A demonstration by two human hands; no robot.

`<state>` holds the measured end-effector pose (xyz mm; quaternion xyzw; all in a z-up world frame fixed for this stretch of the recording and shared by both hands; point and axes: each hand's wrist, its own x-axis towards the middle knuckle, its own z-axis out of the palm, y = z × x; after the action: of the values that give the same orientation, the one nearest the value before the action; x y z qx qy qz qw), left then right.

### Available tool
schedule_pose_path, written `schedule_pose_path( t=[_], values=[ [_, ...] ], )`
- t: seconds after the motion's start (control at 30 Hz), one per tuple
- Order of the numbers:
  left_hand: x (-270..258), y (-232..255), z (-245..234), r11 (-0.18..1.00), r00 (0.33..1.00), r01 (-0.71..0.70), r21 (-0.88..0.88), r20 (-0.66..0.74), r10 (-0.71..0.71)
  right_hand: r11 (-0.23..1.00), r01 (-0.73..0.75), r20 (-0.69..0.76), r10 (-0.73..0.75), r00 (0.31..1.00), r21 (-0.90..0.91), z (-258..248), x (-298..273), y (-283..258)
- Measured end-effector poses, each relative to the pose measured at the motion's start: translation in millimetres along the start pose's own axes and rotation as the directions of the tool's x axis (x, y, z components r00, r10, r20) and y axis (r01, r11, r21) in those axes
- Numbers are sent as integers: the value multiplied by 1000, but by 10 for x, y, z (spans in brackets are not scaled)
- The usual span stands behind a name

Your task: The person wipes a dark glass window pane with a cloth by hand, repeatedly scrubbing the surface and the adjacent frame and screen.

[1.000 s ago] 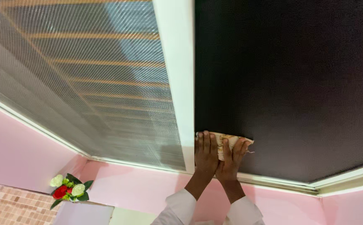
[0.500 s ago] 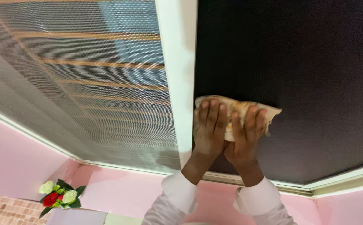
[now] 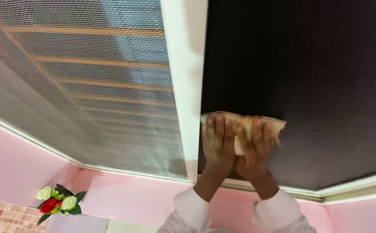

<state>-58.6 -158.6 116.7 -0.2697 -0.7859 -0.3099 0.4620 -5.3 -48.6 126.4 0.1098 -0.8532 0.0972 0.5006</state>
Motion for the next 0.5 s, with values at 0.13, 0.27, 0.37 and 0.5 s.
schedule_pose_path(
  t=[0.13,0.27,0.37,0.5],
  values=[
    [524,100,-291,993,999,-36,-115,-18,34,998,-7,-136,14,991,58,-239,530,-105],
    [181,5,10,996,997,-52,-73,-67,47,999,41,-196,-42,980,-6,-99,293,-47],
    [-581,-304,391,996,997,-76,-36,20,76,997,-35,-56,31,998,-73,212,-348,-78],
    [-1333,-357,743,998,1000,-23,50,2,23,995,-22,39,26,999,-100,447,-958,-31]
  ],
)
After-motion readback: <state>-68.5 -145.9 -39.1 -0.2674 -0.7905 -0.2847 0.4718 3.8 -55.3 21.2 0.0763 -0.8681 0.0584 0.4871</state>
